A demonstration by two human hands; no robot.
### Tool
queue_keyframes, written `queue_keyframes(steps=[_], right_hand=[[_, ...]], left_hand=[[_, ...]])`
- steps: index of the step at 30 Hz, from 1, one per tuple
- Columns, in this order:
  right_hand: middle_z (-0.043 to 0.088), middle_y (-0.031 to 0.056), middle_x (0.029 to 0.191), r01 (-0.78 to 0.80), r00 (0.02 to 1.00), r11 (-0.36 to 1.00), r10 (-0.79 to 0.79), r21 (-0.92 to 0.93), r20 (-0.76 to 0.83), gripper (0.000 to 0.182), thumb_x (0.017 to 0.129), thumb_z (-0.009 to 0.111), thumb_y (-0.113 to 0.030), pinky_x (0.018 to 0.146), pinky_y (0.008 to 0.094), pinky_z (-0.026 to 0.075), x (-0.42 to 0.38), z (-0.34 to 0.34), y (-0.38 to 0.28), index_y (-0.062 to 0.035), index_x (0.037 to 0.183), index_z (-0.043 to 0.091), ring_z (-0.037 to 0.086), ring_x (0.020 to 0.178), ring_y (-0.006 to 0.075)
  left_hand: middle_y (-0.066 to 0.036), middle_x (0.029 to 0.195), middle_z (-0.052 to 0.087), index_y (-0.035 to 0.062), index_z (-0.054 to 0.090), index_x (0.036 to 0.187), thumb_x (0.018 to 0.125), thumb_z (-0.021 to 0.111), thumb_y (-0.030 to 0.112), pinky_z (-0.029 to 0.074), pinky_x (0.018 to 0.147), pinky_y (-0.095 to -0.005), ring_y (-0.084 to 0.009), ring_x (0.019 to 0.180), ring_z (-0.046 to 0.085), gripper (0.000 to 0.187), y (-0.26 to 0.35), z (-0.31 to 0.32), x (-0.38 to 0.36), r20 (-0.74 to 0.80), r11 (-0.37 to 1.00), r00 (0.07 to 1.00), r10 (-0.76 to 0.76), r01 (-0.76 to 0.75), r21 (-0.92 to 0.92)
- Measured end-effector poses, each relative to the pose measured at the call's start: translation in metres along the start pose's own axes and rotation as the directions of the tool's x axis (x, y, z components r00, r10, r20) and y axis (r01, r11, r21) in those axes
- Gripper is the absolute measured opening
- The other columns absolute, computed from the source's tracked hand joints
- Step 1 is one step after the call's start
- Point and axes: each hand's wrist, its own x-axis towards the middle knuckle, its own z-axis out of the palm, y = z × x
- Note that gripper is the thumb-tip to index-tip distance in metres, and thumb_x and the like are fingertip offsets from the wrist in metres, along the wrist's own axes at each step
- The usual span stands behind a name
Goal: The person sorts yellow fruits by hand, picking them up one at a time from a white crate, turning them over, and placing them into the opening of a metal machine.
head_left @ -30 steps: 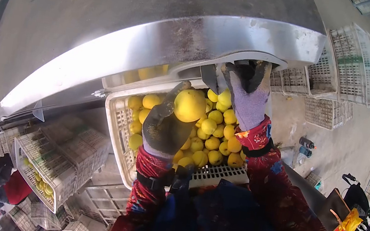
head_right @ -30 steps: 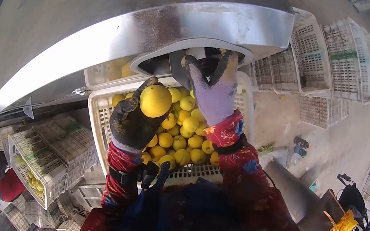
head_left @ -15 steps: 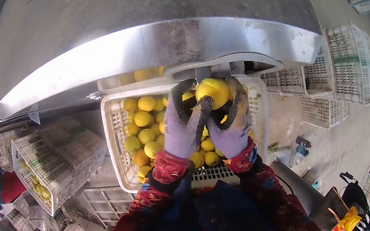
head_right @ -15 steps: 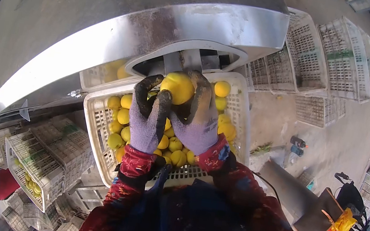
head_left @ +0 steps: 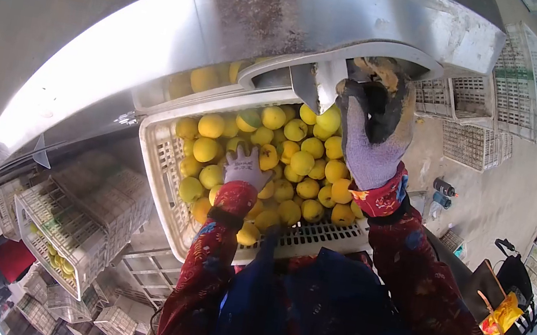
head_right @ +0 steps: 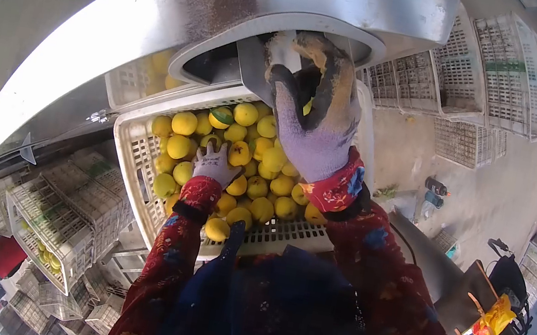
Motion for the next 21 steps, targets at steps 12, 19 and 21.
queue_keyframes(steps=[12, 19, 21], right_hand=[[0.056, 0.0225, 0.130, 0.069, 0.472, 0.823, 0.471, -0.564, 0.745, 0.073, 0.078, 0.076, -0.033, 0.095, 0.0437, 0.051, -0.083, 0.046, 0.158, -0.0031, 0.137, 0.045, 0.061, 0.114, 0.0359], [0.051, 0.0097, 0.135, -0.732, 0.596, 0.557, 0.245, 0.393, 0.764, 0.073, 0.076, 0.080, -0.002, 0.106, 0.0354, 0.045, -0.064, -0.028, 0.059, -0.0048, 0.140, 0.045, 0.056, 0.121, 0.0222], [0.049, 0.0087, 0.136, -0.634, 0.715, 0.583, 0.191, 0.509, 0.672, 0.074, 0.075, 0.081, 0.000, 0.107, 0.0356, 0.045, -0.066, -0.040, 0.041, -0.0051, 0.140, 0.044, 0.054, 0.122, 0.0217]], left_hand=[[-0.015, 0.124, 0.056, 0.0140, 0.049, 0.136, 0.076, 0.075, 0.039, 0.045, 0.082, -0.0646, -0.0434, 0.109, 0.056, 0.070, 0.019, 0.030, 0.043, 0.080, 0.858, 0.975, 0.209, -0.222, 0.463], [-0.014, 0.109, 0.066, 0.0162, 0.065, 0.116, 0.084, 0.064, 0.033, 0.046, 0.077, -0.0618, -0.0358, 0.102, 0.062, 0.037, 0.034, 0.029, 0.038, 0.082, 0.619, 0.921, 0.380, -0.319, 0.718], [-0.015, 0.114, 0.065, 0.0170, 0.052, 0.135, 0.079, 0.068, 0.044, 0.045, 0.078, -0.0652, -0.0366, 0.105, 0.062, 0.064, 0.039, 0.020, 0.043, 0.222, 0.634, 0.914, 0.340, -0.398, 0.664]])
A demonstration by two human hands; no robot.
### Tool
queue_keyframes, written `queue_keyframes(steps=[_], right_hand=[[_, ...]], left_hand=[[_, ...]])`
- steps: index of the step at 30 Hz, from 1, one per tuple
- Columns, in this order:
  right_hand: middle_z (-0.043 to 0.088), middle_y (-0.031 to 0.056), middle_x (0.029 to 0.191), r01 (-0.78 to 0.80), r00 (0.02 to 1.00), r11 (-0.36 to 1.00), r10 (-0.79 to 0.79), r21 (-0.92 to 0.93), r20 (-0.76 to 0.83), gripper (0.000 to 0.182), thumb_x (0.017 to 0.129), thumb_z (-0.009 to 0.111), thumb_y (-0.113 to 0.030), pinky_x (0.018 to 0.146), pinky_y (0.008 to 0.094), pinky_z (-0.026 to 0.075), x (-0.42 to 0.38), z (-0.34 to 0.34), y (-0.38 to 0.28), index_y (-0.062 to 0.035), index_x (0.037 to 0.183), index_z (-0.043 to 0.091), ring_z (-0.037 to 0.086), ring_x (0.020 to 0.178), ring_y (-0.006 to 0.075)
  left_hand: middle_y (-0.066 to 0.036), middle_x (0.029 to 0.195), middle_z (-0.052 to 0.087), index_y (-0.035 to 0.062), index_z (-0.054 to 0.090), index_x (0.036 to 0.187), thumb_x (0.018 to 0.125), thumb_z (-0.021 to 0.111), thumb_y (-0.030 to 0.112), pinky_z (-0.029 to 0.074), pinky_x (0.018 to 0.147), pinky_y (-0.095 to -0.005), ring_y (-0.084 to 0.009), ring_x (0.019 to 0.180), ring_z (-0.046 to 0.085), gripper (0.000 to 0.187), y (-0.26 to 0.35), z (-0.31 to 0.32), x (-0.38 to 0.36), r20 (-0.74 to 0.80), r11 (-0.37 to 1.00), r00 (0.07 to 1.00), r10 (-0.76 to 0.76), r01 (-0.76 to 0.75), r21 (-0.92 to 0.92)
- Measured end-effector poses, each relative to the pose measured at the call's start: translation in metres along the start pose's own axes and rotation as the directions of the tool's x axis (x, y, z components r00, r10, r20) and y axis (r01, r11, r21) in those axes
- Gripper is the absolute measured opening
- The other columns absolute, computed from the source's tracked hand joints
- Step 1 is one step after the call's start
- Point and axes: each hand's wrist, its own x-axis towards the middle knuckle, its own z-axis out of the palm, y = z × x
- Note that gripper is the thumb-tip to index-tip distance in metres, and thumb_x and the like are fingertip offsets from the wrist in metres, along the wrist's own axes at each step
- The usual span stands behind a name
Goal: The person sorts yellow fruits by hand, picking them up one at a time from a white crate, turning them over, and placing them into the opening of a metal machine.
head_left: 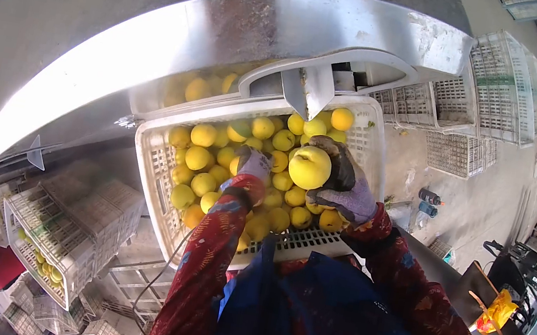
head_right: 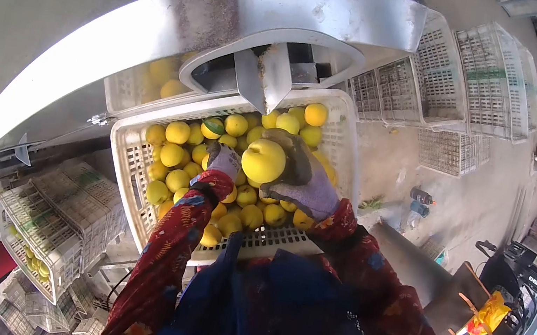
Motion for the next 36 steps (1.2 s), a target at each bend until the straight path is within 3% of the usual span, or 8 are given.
queue_keyframes(steps=[9, 15, 18, 19, 23, 24, 28, 36], right_hand=[[0.056, 0.0168, 0.123, 0.236, 0.772, 0.551, -0.607, -0.801, -0.190, 0.077, 0.070, 0.088, -0.017, 0.090, 0.0399, 0.051, 0.040, 0.014, -0.022, -0.0035, 0.135, 0.047, 0.060, 0.109, 0.0324], [0.055, 0.0280, 0.117, 0.036, 0.717, 0.214, -0.686, -0.976, -0.124, 0.067, 0.080, 0.079, -0.018, 0.092, 0.0523, 0.048, 0.102, 0.021, -0.027, 0.0023, 0.133, 0.043, 0.057, 0.103, 0.0483], [0.057, 0.0301, 0.118, -0.039, 0.806, 0.413, -0.525, -0.910, -0.273, 0.064, 0.083, 0.077, -0.032, 0.095, 0.0534, 0.046, 0.117, 0.029, -0.044, 0.0038, 0.127, 0.048, 0.052, 0.115, 0.0499], [0.062, 0.0264, 0.114, -0.003, 0.681, 0.172, -0.721, -0.985, -0.128, 0.057, 0.083, 0.077, -0.024, 0.089, 0.0465, 0.051, 0.116, 0.027, -0.040, 0.0048, 0.124, 0.050, 0.061, 0.107, 0.0410], [0.064, 0.0193, 0.105, 0.175, 0.792, 0.686, -0.524, -0.706, -0.314, 0.067, 0.078, 0.081, -0.013, 0.072, 0.0374, 0.054, 0.068, 0.029, -0.062, 0.0024, 0.132, 0.044, 0.067, 0.085, 0.0262], [0.062, 0.0169, 0.115, 0.232, 0.775, 0.518, -0.610, -0.823, -0.165, 0.072, 0.077, 0.080, -0.009, 0.071, 0.0335, 0.054, 0.055, 0.023, -0.056, -0.0007, 0.138, 0.043, 0.065, 0.086, 0.0204], [0.051, 0.0169, 0.137, 0.438, 0.892, 0.593, -0.381, -0.676, 0.243, 0.081, 0.074, 0.084, -0.012, 0.074, 0.0310, 0.055, 0.016, 0.034, -0.049, -0.0032, 0.142, 0.042, 0.064, 0.094, 0.0216], [0.058, 0.0175, 0.127, 0.444, 0.790, 0.510, -0.610, -0.737, 0.054, 0.080, 0.071, 0.090, -0.019, 0.098, 0.0385, 0.049, 0.014, 0.033, -0.017, 0.0016, 0.135, 0.046, 0.060, 0.116, 0.0284]], left_hand=[[-0.019, 0.114, 0.067, 0.0137, 0.049, 0.139, 0.075, 0.079, 0.046, 0.050, 0.094, -0.0423, -0.0367, 0.106, 0.065, 0.078, -0.041, -0.053, -0.102, -0.231, 0.365, 0.912, -0.340, -0.098, -0.926], [-0.012, 0.136, 0.054, 0.0019, 0.041, 0.143, 0.078, 0.080, 0.007, 0.046, 0.104, -0.0373, -0.0227, 0.122, 0.055, 0.076, -0.043, -0.071, -0.141, -0.334, -0.477, 0.823, -0.459, -0.545, -0.689], [-0.012, 0.134, 0.055, 0.0023, 0.039, 0.144, 0.077, 0.079, 0.005, 0.045, 0.104, -0.0359, -0.0218, 0.120, 0.056, 0.079, -0.048, -0.082, -0.161, -0.323, -0.603, 0.832, -0.451, -0.551, -0.576], [-0.011, 0.131, 0.058, 0.0007, 0.040, 0.144, 0.078, 0.079, 0.008, 0.046, 0.102, -0.0348, -0.0207, 0.117, 0.057, 0.077, -0.047, -0.085, -0.161, -0.368, -0.580, 0.784, -0.500, -0.618, -0.530], [-0.011, 0.124, 0.063, -0.0024, 0.049, 0.136, 0.083, 0.077, 0.018, 0.047, 0.098, -0.0324, -0.0187, 0.114, 0.059, 0.064, -0.058, -0.100, -0.171, -0.399, -0.532, 0.782, -0.480, -0.620, -0.576], [-0.011, 0.124, 0.062, -0.0028, 0.049, 0.136, 0.081, 0.078, 0.016, 0.047, 0.099, -0.0328, -0.0185, 0.114, 0.059, 0.065, -0.060, -0.103, -0.172, -0.371, -0.577, 0.811, -0.453, -0.584, -0.571], [-0.011, 0.121, 0.062, -0.0036, 0.050, 0.136, 0.077, 0.082, 0.013, 0.047, 0.097, -0.0336, -0.0182, 0.109, 0.059, 0.069, -0.064, -0.113, -0.168, -0.372, -0.537, 0.832, -0.412, -0.552, -0.638], [-0.015, 0.116, 0.064, -0.0034, 0.060, 0.126, 0.075, 0.083, 0.014, 0.048, 0.094, -0.0350, -0.0239, 0.106, 0.062, 0.059, -0.074, -0.129, -0.164, -0.606, -0.036, 0.658, -0.448, -0.691, -0.722]])
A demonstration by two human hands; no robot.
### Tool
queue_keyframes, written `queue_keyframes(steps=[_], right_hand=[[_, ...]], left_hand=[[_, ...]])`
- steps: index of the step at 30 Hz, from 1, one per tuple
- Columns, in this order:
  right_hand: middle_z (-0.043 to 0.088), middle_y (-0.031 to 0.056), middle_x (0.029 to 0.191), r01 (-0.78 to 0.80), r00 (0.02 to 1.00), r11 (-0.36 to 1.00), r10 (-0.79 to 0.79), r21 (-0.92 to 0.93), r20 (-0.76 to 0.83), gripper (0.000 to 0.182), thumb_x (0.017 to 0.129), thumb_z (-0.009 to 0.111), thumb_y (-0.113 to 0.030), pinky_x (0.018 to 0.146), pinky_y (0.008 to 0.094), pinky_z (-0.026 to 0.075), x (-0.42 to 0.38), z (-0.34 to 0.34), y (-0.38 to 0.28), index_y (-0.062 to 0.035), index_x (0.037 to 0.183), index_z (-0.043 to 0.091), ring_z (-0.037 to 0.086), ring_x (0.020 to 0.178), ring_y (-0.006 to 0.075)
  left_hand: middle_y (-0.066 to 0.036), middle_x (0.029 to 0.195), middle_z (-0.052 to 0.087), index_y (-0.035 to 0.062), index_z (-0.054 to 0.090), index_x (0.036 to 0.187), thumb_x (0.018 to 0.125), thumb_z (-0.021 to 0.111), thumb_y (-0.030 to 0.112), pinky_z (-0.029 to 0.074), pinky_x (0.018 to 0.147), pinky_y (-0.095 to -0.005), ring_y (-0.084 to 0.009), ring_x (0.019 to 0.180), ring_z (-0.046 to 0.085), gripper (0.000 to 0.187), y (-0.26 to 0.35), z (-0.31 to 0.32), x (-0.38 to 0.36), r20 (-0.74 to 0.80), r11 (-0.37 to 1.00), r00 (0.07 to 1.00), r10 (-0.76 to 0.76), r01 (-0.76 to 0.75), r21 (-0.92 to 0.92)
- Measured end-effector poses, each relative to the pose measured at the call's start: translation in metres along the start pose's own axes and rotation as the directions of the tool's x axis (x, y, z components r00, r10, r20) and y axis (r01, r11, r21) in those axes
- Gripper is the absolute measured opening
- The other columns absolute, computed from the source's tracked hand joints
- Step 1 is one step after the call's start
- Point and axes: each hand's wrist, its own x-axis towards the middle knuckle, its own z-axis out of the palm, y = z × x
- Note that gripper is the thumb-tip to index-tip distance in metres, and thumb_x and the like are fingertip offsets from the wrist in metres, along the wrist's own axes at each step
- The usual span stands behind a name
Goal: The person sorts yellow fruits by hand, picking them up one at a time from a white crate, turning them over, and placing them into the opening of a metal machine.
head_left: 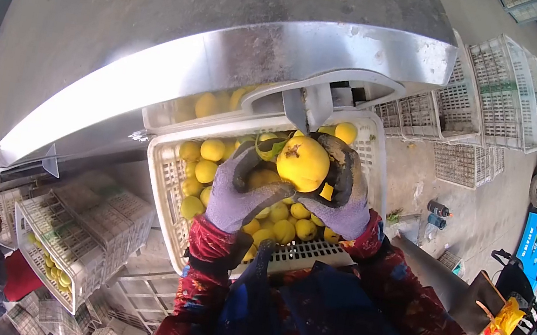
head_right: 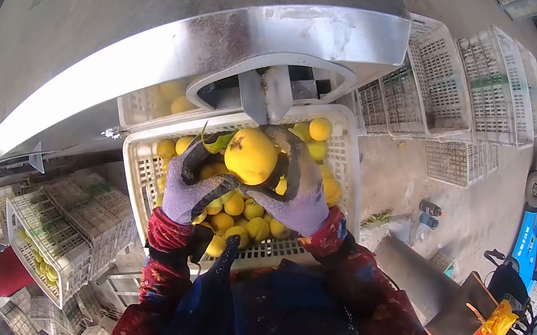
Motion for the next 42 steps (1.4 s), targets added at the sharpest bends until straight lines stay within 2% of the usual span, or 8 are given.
queue_keyframes(steps=[13, 17, 21, 25, 26, 28, 34, 42], right_hand=[[0.058, 0.0177, 0.119, -0.132, 0.989, 0.991, 0.134, 0.036, -0.058, 0.084, 0.069, 0.090, -0.025, 0.079, 0.0381, 0.054, 0.013, 0.003, 0.002, 0.0014, 0.135, 0.046, 0.065, 0.100, 0.0283], [0.058, 0.0185, 0.111, -0.176, 0.970, 0.960, 0.131, -0.219, -0.205, 0.079, 0.069, 0.089, -0.027, 0.077, 0.0440, 0.052, 0.027, 0.011, 0.015, 0.0014, 0.130, 0.049, 0.062, 0.093, 0.0361], [0.057, 0.0216, 0.109, -0.172, 0.960, 0.895, 0.057, -0.413, -0.276, 0.069, 0.071, 0.085, -0.029, 0.080, 0.0475, 0.051, 0.059, 0.020, 0.029, 0.0006, 0.123, 0.051, 0.058, 0.100, 0.0415], [0.060, 0.0237, 0.106, -0.166, 0.958, 0.854, 0.020, -0.494, -0.288, 0.057, 0.071, 0.085, -0.028, 0.087, 0.0490, 0.049, 0.094, 0.031, 0.042, 0.0004, 0.113, 0.058, 0.058, 0.102, 0.0428], [0.061, 0.0237, 0.106, -0.160, 0.957, 0.828, -0.003, -0.538, -0.290, 0.055, 0.071, 0.085, -0.027, 0.088, 0.0490, 0.049, 0.102, 0.033, 0.045, 0.0005, 0.111, 0.059, 0.058, 0.102, 0.0428], [0.064, 0.0218, 0.103, -0.210, 0.939, 0.872, 0.053, -0.443, -0.340, 0.053, 0.070, 0.086, -0.027, 0.084, 0.0463, 0.051, 0.107, 0.028, 0.038, 0.0004, 0.108, 0.061, 0.062, 0.098, 0.0401], [0.060, 0.0198, 0.118, -0.110, 0.993, 0.985, 0.115, -0.131, 0.032, 0.075, 0.070, 0.088, -0.025, 0.086, 0.0424, 0.053, 0.054, -0.007, -0.017, -0.0002, 0.130, 0.051, 0.065, 0.100, 0.0363], [0.055, 0.0263, 0.121, -0.145, 0.975, 0.931, 0.078, -0.334, -0.206, 0.073, 0.075, 0.082, -0.020, 0.090, 0.0462, 0.050, 0.051, 0.016, 0.022, 0.0005, 0.134, 0.044, 0.059, 0.106, 0.0446]], left_hand=[[-0.004, 0.093, 0.069, -0.0036, 0.066, 0.102, 0.088, 0.075, 0.017, 0.048, 0.080, -0.0269, -0.0104, 0.084, 0.059, 0.026, -0.009, 0.009, 0.019, -0.069, 0.928, 0.954, -0.293, 0.266, -0.260], [-0.005, 0.108, 0.069, -0.0018, 0.061, 0.124, 0.092, 0.068, 0.012, 0.049, 0.089, -0.0288, -0.0138, 0.097, 0.064, 0.035, -0.018, 0.014, 0.037, -0.118, 0.901, 0.933, -0.339, 0.286, -0.325], [-0.014, 0.117, 0.067, 0.0029, 0.057, 0.130, 0.089, 0.064, -0.001, 0.053, 0.092, -0.0348, -0.0220, 0.109, 0.064, 0.041, -0.020, -0.002, 0.027, -0.123, 0.984, 0.992, -0.003, 0.025, 0.176], [-0.017, 0.131, 0.057, 0.0020, 0.047, 0.139, 0.087, 0.064, 0.003, 0.050, 0.102, -0.0431, -0.0287, 0.118, 0.059, 0.055, -0.038, 0.001, 0.010, -0.160, 0.988, 0.978, 0.137, -0.123, 0.094], [-0.017, 0.132, 0.056, 0.0015, 0.046, 0.140, 0.089, 0.064, 0.006, 0.047, 0.105, -0.0454, -0.0296, 0.121, 0.057, 0.054, -0.034, 0.001, 0.009, -0.152, 0.910, 0.987, -0.042, -0.025, -0.415], [-0.018, 0.135, 0.054, 0.0006, 0.044, 0.141, 0.091, 0.062, 0.012, 0.043, 0.110, -0.0500, -0.0316, 0.127, 0.053, 0.054, -0.023, 0.001, 0.006, 0.105, 0.091, 0.954, -0.282, 0.135, -0.987], [-0.018, 0.137, 0.052, 0.0008, 0.041, 0.145, 0.101, 0.054, 0.025, 0.045, 0.107, -0.0459, -0.0305, 0.127, 0.053, 0.052, -0.006, 0.020, 0.005, 0.002, 0.394, 0.945, -0.327, 0.139, -0.908], [-0.014, 0.133, 0.058, 0.0032, 0.040, 0.147, 0.104, 0.051, 0.036, 0.048, 0.099, -0.0351, -0.0211, 0.114, 0.060, 0.055, -0.008, 0.030, 0.002, -0.052, 0.728, 0.926, -0.375, 0.260, -0.634]])
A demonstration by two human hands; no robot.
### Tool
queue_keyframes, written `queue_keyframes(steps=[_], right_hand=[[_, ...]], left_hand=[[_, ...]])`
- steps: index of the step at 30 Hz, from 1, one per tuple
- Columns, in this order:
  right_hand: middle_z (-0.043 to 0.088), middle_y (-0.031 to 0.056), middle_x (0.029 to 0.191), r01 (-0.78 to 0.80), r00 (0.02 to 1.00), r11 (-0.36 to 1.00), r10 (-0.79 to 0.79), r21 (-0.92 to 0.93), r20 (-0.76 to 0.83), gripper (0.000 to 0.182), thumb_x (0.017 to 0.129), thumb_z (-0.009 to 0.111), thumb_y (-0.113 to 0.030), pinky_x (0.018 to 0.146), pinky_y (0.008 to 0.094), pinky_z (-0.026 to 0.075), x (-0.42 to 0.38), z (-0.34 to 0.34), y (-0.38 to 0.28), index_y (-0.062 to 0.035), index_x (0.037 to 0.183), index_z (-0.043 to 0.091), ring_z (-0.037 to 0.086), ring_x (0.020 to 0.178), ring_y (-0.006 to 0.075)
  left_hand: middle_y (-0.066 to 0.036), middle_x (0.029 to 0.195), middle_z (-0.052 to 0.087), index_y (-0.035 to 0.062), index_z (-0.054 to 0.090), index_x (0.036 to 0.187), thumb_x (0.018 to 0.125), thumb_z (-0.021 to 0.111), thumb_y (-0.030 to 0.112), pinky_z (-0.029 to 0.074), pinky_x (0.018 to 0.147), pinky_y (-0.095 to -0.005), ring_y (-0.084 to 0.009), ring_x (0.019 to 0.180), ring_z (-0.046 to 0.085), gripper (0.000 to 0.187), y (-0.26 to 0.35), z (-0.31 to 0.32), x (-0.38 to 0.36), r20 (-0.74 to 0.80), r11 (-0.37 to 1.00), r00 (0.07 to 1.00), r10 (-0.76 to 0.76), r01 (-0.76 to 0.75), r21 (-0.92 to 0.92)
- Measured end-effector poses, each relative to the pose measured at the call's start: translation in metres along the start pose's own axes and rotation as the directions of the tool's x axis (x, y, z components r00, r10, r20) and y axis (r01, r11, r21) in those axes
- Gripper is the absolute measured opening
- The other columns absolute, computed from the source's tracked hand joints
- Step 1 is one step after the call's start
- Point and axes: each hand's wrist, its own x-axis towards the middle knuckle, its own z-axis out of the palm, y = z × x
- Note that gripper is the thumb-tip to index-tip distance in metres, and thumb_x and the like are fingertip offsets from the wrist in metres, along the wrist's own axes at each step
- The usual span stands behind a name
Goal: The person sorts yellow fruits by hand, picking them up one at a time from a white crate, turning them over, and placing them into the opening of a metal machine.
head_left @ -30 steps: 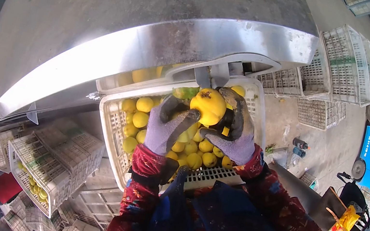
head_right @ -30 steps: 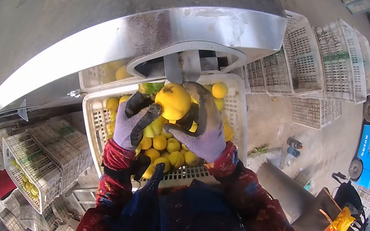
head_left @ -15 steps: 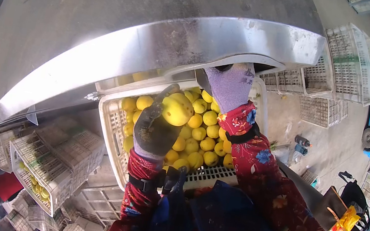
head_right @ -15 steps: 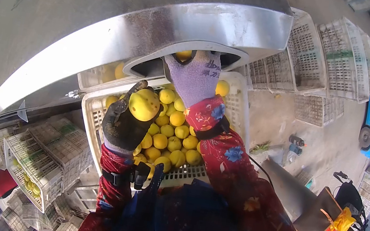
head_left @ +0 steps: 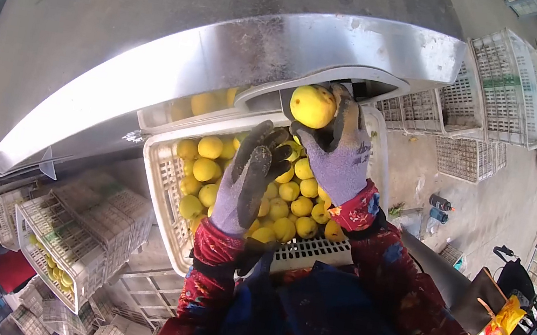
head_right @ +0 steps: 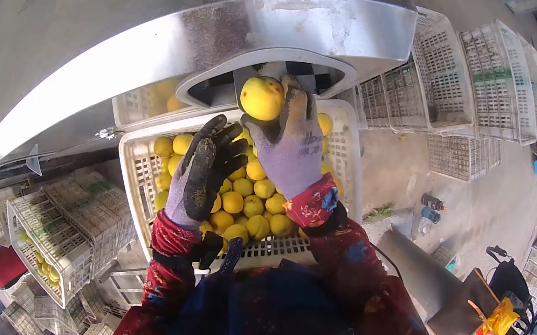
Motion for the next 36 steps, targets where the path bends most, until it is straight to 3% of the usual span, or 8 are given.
queue_keyframes(steps=[8, 14, 18, 25, 28, 30, 32, 36], right_hand=[[0.061, 0.0269, 0.103, 0.099, 0.993, 0.965, -0.111, -0.244, -0.038, 0.065, 0.081, 0.079, -0.034, 0.088, 0.0523, 0.048, 0.050, 0.017, 0.004, 0.0059, 0.121, 0.048, 0.060, 0.093, 0.0453], [0.066, 0.0138, 0.088, 0.010, 0.999, 0.993, -0.005, 0.119, -0.041, 0.039, 0.083, 0.078, -0.019, 0.065, 0.0395, 0.053, -0.015, -0.001, 0.000, -0.0002, 0.107, 0.055, 0.066, 0.066, 0.0286], [0.063, 0.0197, 0.115, -0.102, 0.765, 0.955, 0.255, -0.280, 0.591, 0.040, 0.089, 0.064, -0.021, 0.076, 0.0431, 0.055, -0.074, 0.052, 0.095, -0.0034, 0.123, 0.054, 0.068, 0.090, 0.0342], [0.037, 0.0221, 0.153, 0.307, 0.302, 0.742, 0.518, -0.596, 0.800, 0.064, 0.090, 0.055, -0.018, 0.097, 0.0425, 0.051, -0.043, 0.137, 0.134, -0.0059, 0.149, 0.033, 0.058, 0.124, 0.0338], [0.062, 0.0188, 0.127, 0.216, 0.416, 0.802, 0.441, -0.557, 0.796, 0.055, 0.089, 0.059, -0.015, 0.085, 0.0439, 0.056, -0.037, 0.112, 0.107, -0.0065, 0.141, 0.044, 0.067, 0.107, 0.0320], [0.068, 0.0114, 0.107, -0.378, 0.492, 0.892, 0.419, -0.246, 0.763, 0.053, 0.089, 0.066, -0.013, 0.080, 0.0348, 0.056, -0.054, 0.092, 0.115, -0.0065, 0.137, 0.046, 0.068, 0.096, 0.0242], [0.066, 0.0090, 0.105, -0.951, 0.295, 0.202, 0.355, 0.235, 0.887, 0.053, 0.088, 0.069, -0.013, 0.078, 0.0288, 0.055, -0.039, 0.046, 0.077, -0.0053, 0.135, 0.047, 0.067, 0.091, 0.0206], [0.057, 0.0089, 0.116, -0.834, 0.530, 0.001, 0.280, 0.552, 0.800, 0.051, 0.089, 0.071, -0.014, 0.075, 0.0255, 0.055, -0.054, 0.009, 0.038, -0.0059, 0.132, 0.044, 0.062, 0.095, 0.0154]], left_hand=[[-0.023, 0.135, 0.054, -0.0017, 0.048, 0.136, 0.094, 0.062, 0.039, 0.043, 0.105, -0.0424, -0.0376, 0.124, 0.054, 0.060, -0.027, -0.125, 0.016, -0.407, 0.325, 0.900, 0.158, 0.342, 0.882], [-0.020, 0.157, 0.029, 0.0093, 0.029, 0.154, 0.085, 0.066, 0.054, 0.034, 0.111, -0.0548, -0.0458, 0.140, 0.032, 0.090, -0.102, -0.160, 0.077, -0.610, -0.226, 0.777, 0.155, 0.629, 0.744], [-0.019, 0.160, 0.024, 0.0106, 0.028, 0.154, 0.084, 0.068, 0.053, 0.043, 0.104, -0.0548, -0.0426, 0.128, 0.047, 0.091, -0.096, -0.159, 0.080, -0.660, -0.104, 0.746, 0.083, 0.665, 0.739], [-0.025, 0.159, 0.022, 0.0105, 0.019, 0.156, 0.084, 0.070, 0.045, 0.048, 0.103, -0.0424, -0.0379, 0.126, 0.056, 0.095, -0.095, -0.184, 0.086, -0.627, -0.096, 0.779, -0.029, 0.622, 0.777], [-0.023, 0.148, 0.039, 0.0085, 0.024, 0.154, 0.085, 0.073, 0.039, 0.052, 0.097, -0.0393, -0.0330, 0.119, 0.060, 0.090, -0.107, -0.234, 0.077, -0.476, 0.495, 0.849, -0.230, 0.523, 0.694], [-0.019, 0.136, 0.050, 0.0053, 0.033, 0.149, 0.092, 0.068, 0.029, 0.055, 0.090, -0.0353, -0.0273, 0.114, 0.061, 0.071, -0.067, -0.200, 0.046, -0.217, 0.789, 0.923, -0.318, 0.384, 0.480], [-0.016, 0.128, 0.056, 0.0046, 0.040, 0.144, 0.098, 0.059, 0.025, 0.057, 0.087, -0.0339, -0.0247, 0.108, 0.064, 0.054, -0.034, -0.153, 0.018, -0.138, 0.907, 0.911, -0.388, 0.404, 0.119], [-0.018, 0.130, 0.057, 0.0028, 0.040, 0.144, 0.095, 0.061, 0.027, 0.058, 0.087, -0.0381, -0.0271, 0.107, 0.066, 0.058, -0.026, -0.097, -0.024, 0.076, 0.902, 0.957, -0.279, 0.288, -0.323]])
